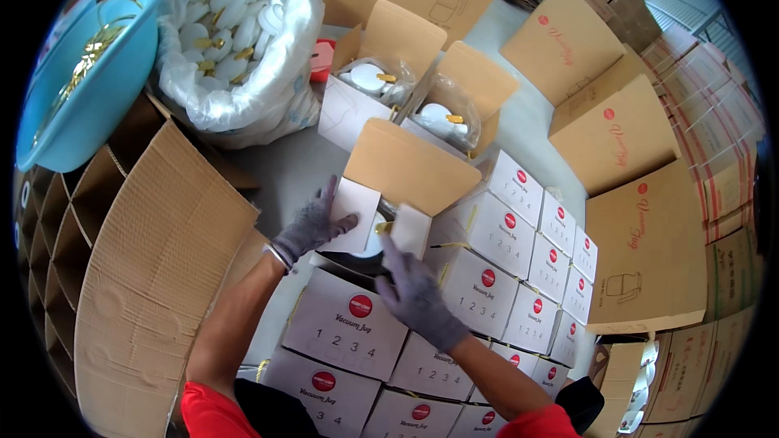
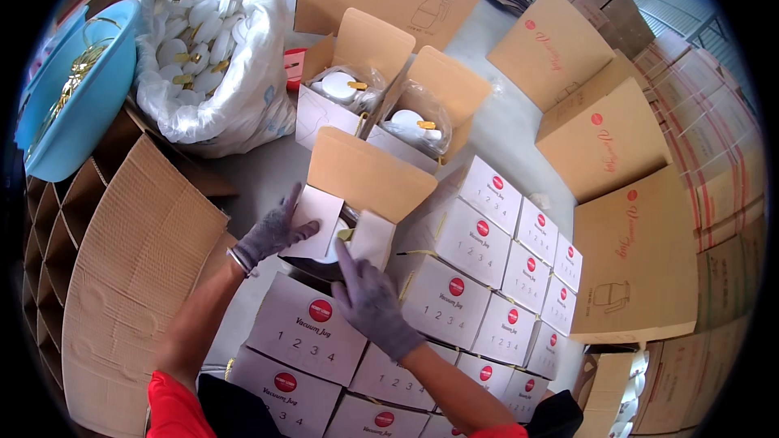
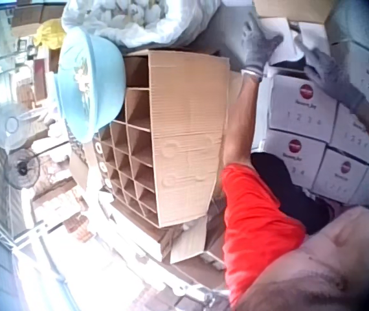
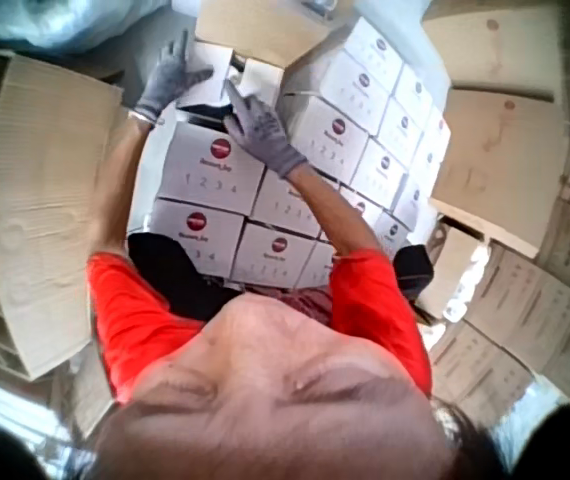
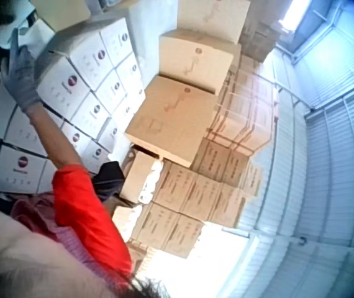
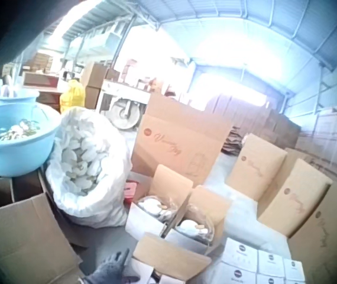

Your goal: The person assembles and packages white ceramic jugs with gold trim. They place the jugs into plastic bags, insert them into small white boxes labeled 'Vacuum Jug', and then stack these boxes into a larger cardboard shipping container. The person also uses a marker to write numbers on the boxes.

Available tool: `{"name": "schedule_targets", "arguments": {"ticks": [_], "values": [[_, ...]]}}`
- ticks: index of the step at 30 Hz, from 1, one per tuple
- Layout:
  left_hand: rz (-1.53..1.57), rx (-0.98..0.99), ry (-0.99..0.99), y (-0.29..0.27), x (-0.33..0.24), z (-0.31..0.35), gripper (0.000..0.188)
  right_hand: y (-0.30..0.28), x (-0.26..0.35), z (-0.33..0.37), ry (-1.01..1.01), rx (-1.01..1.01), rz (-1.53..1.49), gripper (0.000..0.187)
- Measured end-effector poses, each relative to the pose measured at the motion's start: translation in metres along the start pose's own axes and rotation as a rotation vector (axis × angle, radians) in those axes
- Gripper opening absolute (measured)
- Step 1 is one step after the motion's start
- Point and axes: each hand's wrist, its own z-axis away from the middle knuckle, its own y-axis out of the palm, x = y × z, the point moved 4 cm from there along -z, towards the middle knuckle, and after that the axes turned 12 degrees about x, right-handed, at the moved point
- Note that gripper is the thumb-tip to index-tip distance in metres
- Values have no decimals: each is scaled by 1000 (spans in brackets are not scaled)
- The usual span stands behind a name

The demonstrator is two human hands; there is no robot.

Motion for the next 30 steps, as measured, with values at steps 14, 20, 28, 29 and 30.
{"name": "schedule_targets", "arguments": {"ticks": [14,20,28,29,30], "values": [[-406,-124,407,-3,-21,51,72,19,-46,33,304,8,-1120,57],[-236,48,417,8,-11,47,94,-4,-32,38,252,-5,-327,59],[-516,10,308,20,-27,53,70,14,-45,36,99,108,293,54],[-470,21,319,20,-27,55,67,8,-48,38,126,184,210,54],[-425,31,326,18,-24,58,64,4,-47,35,148,261,124,54]]}}
